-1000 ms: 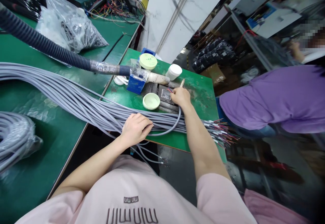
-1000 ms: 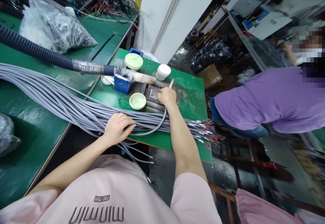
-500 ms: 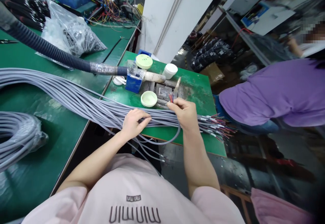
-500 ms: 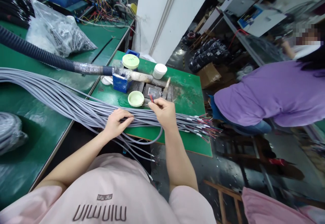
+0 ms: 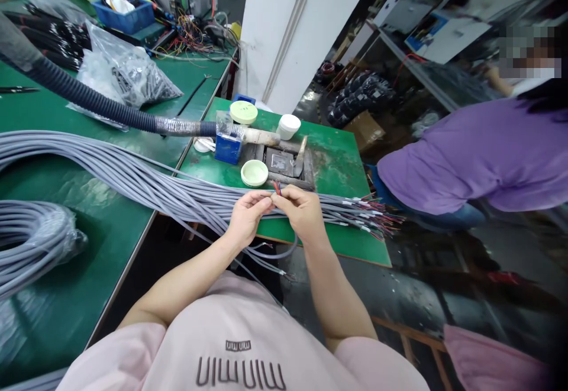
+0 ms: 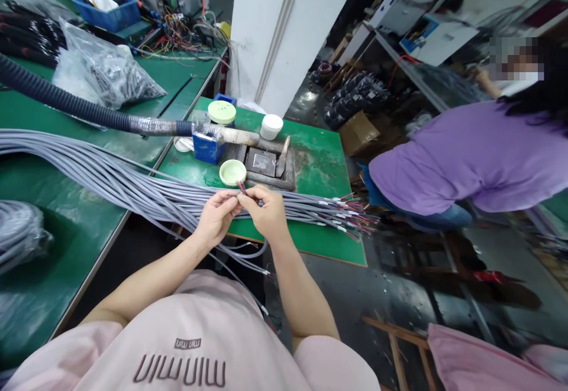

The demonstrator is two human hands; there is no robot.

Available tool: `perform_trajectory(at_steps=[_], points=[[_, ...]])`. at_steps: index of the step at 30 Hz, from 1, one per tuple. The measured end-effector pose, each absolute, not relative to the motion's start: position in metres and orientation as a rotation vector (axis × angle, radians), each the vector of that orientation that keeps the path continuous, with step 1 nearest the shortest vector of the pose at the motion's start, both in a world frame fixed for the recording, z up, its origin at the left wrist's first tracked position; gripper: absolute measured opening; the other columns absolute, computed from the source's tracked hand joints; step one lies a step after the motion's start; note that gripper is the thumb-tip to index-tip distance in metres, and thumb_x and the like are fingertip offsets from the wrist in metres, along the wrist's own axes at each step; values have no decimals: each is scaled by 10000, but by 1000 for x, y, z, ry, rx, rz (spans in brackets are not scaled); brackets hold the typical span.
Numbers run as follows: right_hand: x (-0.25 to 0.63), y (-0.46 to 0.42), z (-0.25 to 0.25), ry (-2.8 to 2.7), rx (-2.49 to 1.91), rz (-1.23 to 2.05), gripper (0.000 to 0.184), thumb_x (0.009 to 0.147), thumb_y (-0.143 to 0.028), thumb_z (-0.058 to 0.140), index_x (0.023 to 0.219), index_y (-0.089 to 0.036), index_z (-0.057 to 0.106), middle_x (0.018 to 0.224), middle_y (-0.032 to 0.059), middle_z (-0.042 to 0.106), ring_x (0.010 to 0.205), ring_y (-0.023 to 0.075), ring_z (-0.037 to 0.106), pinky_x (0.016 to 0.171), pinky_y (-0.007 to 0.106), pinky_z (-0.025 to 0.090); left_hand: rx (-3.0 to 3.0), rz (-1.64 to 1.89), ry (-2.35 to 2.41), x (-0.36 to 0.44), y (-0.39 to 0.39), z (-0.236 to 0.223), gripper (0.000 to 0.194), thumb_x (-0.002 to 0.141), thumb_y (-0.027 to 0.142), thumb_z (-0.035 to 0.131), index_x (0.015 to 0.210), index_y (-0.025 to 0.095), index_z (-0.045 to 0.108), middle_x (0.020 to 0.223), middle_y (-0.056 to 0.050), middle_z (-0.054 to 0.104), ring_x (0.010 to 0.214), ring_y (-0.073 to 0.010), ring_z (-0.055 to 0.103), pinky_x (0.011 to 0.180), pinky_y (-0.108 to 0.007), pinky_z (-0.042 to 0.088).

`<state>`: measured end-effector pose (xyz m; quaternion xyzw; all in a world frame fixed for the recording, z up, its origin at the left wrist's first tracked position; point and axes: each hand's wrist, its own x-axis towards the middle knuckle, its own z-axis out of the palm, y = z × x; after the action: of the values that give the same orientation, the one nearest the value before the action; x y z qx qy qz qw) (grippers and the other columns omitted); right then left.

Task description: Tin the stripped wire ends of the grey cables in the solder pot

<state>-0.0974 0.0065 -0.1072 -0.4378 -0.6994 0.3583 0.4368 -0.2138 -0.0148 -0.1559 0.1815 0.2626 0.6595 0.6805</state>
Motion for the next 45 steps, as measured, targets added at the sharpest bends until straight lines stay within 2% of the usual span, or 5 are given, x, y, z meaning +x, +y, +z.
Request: perform_trajectory(at_steps=[15,21,24,34,45], points=[[-95,-26,-103,-2037,-943,1106,351,867,-310,540,551,-163,578,525,-34,413,534,93,383,529,233,324,307,1137,314,-231,-18,-146,237,661,281,759,565,132,602,809,-48,664,881,-191,626,854,-313,462],[-94,-29,-110,-1851,-1106,875,281,880,-306,523,659,-174,635,552,-30,517,514,101,452,528,236,377,506,1161,424,-221,-32,-146,450,663,468,795,947,127,728,975,-108,696,918,-224,618,816,-326,446],[-91,-31,-109,-1925,-1076,771,351,915,-306,481,605,-181,589,557,-18,532,529,106,487,536,236,392,564,1243,481,-222,-34,-144,408,651,462,812,888,135,746,1034,-113,698,836,-202,624,775,-322,450],[-90,-22,-70,-2132,-1030,467,159,851,-294,627,928,-185,713,637,0,560,599,135,545,577,254,442,845,1203,532,-224,-38,-166,378,784,501,697,784,124,713,766,-62,701,743,-168,648,772,-293,494],[-106,-11,-76,-1839,-1092,863,212,773,-304,674,601,-200,606,488,-38,526,414,96,461,429,238,377,824,1169,547,-230,-45,-162,369,707,473,772,840,132,735,715,-60,700,687,-181,659,724,-315,528]])
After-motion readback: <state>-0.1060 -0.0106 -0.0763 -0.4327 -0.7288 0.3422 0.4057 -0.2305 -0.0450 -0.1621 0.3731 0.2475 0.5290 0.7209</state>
